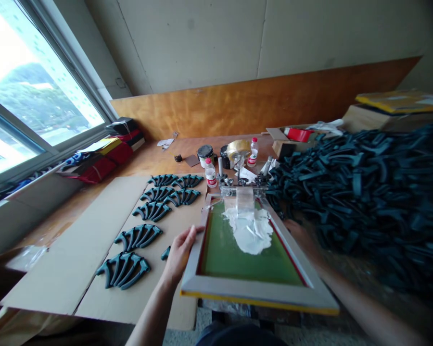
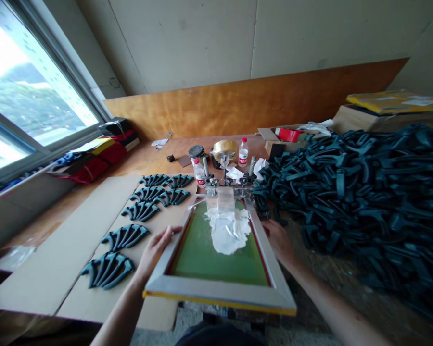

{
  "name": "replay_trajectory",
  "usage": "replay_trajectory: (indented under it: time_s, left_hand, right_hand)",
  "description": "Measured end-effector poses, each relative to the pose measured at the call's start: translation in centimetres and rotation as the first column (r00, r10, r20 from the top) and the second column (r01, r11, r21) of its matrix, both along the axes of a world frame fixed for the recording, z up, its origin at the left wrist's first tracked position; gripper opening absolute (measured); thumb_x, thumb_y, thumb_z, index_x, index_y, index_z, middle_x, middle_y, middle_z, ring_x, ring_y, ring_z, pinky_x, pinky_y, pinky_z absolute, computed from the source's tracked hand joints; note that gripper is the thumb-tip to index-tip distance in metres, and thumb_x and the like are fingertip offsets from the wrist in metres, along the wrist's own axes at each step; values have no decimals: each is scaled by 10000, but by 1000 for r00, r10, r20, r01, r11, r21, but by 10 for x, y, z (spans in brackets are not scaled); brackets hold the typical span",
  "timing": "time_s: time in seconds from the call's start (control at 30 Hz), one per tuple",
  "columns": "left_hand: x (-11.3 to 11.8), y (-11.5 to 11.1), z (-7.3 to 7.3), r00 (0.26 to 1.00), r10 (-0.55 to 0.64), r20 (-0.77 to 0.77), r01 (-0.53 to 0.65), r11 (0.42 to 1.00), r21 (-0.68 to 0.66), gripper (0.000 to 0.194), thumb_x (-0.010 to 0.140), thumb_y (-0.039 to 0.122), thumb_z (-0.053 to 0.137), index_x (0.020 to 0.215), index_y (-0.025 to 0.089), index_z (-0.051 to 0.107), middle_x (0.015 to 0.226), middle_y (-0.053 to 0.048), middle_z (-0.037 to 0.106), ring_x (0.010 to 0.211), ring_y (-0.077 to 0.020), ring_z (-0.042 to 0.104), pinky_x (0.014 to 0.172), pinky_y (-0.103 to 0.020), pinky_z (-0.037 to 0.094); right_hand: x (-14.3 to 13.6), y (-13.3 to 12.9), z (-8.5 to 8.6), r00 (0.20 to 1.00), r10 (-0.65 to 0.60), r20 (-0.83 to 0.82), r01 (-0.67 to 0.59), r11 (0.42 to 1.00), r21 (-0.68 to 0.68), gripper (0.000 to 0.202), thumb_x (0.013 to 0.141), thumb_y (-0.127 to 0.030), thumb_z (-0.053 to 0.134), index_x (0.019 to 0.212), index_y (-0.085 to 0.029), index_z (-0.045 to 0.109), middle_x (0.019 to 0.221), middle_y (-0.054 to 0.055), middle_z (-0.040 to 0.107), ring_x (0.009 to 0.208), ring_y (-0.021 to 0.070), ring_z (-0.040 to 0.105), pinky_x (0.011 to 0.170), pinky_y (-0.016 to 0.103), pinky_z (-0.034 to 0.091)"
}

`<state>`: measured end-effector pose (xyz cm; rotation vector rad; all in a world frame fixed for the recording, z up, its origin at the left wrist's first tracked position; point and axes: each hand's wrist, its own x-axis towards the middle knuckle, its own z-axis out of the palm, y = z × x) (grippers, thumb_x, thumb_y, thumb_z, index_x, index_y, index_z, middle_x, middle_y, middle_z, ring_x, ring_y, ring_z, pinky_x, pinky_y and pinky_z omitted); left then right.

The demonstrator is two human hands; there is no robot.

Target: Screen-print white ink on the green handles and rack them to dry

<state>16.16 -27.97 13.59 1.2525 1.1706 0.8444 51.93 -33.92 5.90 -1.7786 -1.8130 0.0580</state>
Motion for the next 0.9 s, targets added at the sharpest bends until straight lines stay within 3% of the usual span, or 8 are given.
replay_trajectory:
  time_s: [0.13, 0.2, 0.27, 0.37, 0.6, 0.7, 0.8, 0.9]
  left_hand:
    - [-5, -16, -73, 988, -35, -148, 19, 994, -108, 797, 766, 597, 606, 1422, 182, 425, 665, 28, 618, 568, -130, 546, 496, -205, 387]
    - [-2, -15, -98, 971, -26, -239, 3, 995, -95, 803, 787, 588, 578, 1459, 209, 357, 652, 42, 598, 529, -118, 516, 468, -203, 358]
    - [-1, -13, -111, 952, -30, -304, 6, 997, -81, 770, 800, 581, 558, 1452, 216, 371, 680, 32, 614, 559, -129, 541, 488, -211, 382]
    - [-3, -10, -116, 933, -63, -353, 39, 996, -75, 726, 819, 579, 525, 1436, 217, 401, 703, 18, 633, 599, -148, 569, 516, -227, 411]
    - [-5, -11, -116, 930, -79, -358, 60, 996, -65, 665, 840, 575, 493, 1401, 222, 447, 775, -6, 672, 665, -170, 605, 577, -247, 457]
    - [-4, -11, -117, 935, -72, -346, 52, 996, -65, 666, 834, 588, 495, 1389, 222, 457, 773, -5, 672, 647, -163, 598, 565, -244, 456]
    - [-3, -11, -118, 943, -57, -328, 29, 996, -89, 699, 819, 612, 503, 1394, 218, 445, 755, 1, 664, 610, -149, 582, 533, -234, 441]
    - [-3, -12, -118, 952, -35, -304, 0, 993, -115, 727, 797, 631, 523, 1387, 213, 449, 741, 7, 656, 589, -137, 568, 508, -220, 415]
  right_hand:
    - [-7, 40, 33, 1000, -2, 27, -2, 994, 113, 460, 848, -393, 596, 1233, -143, 571, 1183, 140, 580, 1038, 256, 579, 872, 369, 501]
    - [-31, 57, 43, 985, 121, 123, -126, 991, 34, 519, 751, -317, 724, 1216, -166, 549, 1202, 139, 555, 1115, 281, 527, 931, 401, 465]
    - [-56, 64, 44, 955, 233, 183, -210, 969, -133, 342, 737, -215, 724, 1052, -178, 597, 1032, 95, 614, 1002, 253, 565, 858, 362, 478]
    - [-76, 48, 32, 913, 356, 198, -305, 920, -245, 101, 778, -91, 602, 826, -179, 592, 832, 52, 626, 834, 201, 575, 735, 291, 455]
    - [-55, -4, 24, 696, 688, 205, -638, 723, -263, 150, 760, -47, 524, 775, -183, 587, 784, 36, 612, 787, 177, 539, 705, 279, 418]
    - [-57, 2, 27, 747, 641, 175, -599, 764, -241, 141, 769, -58, 541, 747, -188, 588, 751, 17, 602, 754, 165, 535, 683, 270, 426]
    - [-66, -8, 14, 815, 506, 281, -532, 847, 18, 231, 815, -33, 449, 866, -153, 639, 833, 70, 630, 845, 195, 552, 743, 307, 459]
    - [-69, -29, 1, 788, 510, 344, -584, 797, 157, 314, 846, -44, 385, 988, -123, 654, 895, 105, 648, 895, 211, 565, 797, 338, 474]
